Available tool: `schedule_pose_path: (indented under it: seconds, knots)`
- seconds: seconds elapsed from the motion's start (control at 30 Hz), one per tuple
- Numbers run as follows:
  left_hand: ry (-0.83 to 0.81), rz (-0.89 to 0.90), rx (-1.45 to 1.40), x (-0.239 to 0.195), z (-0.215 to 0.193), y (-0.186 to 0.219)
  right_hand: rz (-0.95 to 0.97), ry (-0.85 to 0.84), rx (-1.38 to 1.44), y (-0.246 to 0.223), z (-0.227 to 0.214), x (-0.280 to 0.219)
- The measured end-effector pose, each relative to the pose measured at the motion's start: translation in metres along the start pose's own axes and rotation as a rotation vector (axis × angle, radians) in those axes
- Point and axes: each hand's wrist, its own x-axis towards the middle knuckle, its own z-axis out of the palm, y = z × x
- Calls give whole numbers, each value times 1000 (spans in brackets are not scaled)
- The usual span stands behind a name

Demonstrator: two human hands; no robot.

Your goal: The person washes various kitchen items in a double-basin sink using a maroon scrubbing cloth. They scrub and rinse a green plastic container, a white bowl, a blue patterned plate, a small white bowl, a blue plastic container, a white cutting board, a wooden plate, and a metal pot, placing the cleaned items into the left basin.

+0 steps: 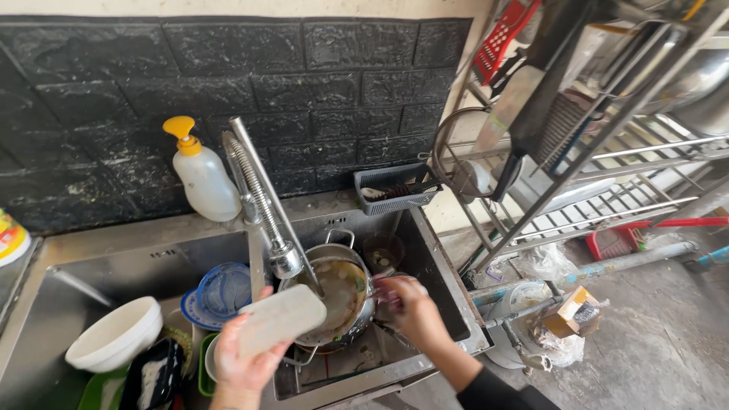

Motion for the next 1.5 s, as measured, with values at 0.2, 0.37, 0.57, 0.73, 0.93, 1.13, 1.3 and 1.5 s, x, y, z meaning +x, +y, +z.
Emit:
schedule_pose_path:
  seconds: [0.2,0.37,0.57,0.73,0.93,1.13,1.3,1.5]
  knots:
    - [499,517,1358,-43,-162,72,528,70,-82,57,-30,-27]
    - [1205,360,1216,-3,-44,73,595,8,-181,87,-20,-53]
    - [723,-9,1601,46,76,8,554,-54,-280,66,-18,-60]
    - [640,-217,1705,148,-22,-56,583,-53,-316,61,-20,-59]
    - [780,-178,1678,163,-3,-74,555,-42,-355,67,-17,-60]
    - [486,85,1869,132,52,-85,585,-68,-380,61,-19,-58]
    - [313,215,2039,129,96,-70,558,-75,-398,62,-18,-57]
    - [14,251,2357,128,122,-63,580,-95,-386,62,-20,-57]
